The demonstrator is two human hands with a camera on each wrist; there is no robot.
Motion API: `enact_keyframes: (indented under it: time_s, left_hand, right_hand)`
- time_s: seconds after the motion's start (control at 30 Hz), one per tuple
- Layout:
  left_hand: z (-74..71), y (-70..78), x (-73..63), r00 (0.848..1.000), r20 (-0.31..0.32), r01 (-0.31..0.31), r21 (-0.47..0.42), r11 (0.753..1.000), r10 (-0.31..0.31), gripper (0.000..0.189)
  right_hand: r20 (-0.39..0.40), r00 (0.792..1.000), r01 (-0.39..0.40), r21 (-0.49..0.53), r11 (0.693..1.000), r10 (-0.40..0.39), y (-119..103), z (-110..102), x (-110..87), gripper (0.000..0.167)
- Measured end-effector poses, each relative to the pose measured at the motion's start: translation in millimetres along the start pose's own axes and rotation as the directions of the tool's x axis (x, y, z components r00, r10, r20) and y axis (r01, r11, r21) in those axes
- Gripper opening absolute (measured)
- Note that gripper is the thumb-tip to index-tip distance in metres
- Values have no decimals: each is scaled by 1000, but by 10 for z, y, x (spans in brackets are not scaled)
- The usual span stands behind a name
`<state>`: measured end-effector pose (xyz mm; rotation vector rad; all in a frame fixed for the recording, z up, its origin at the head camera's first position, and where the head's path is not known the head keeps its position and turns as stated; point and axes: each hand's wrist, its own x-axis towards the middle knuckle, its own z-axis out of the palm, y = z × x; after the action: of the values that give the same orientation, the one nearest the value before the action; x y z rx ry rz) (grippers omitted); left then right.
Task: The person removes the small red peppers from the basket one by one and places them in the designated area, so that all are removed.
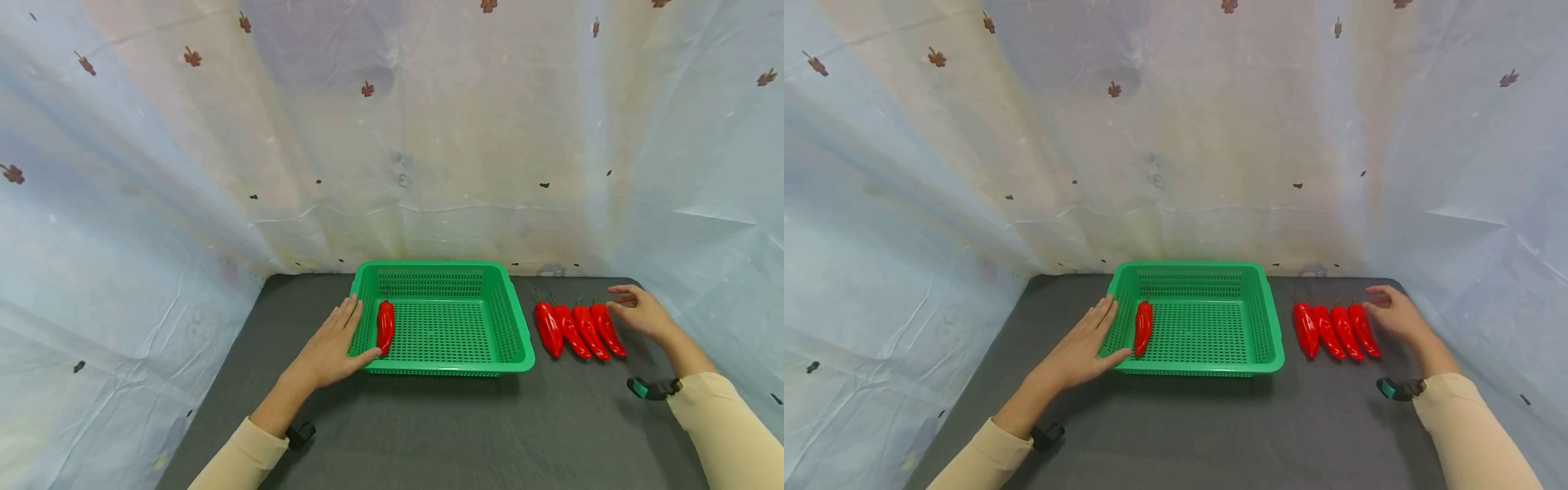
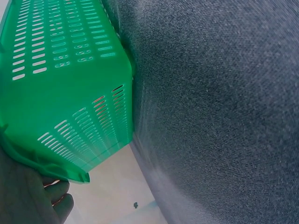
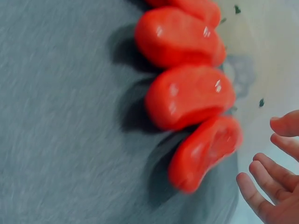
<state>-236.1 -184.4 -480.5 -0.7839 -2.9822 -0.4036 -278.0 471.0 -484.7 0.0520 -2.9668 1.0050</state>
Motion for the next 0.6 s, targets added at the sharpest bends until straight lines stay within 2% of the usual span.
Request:
enact_keyframes:
  time_s: [0.43,0.6]
  left_hand:
    - [17,-2,7,1000,-3,-3,2,1000,3,109]
    - [23,-13,10,1000,-7,-6,10,1000,6,109]
  right_hand:
    - [-40,984,174,15,985,-173,-760,52,167,53]
    - [-68,967,248,53,967,-244,-1062,110,231,49]
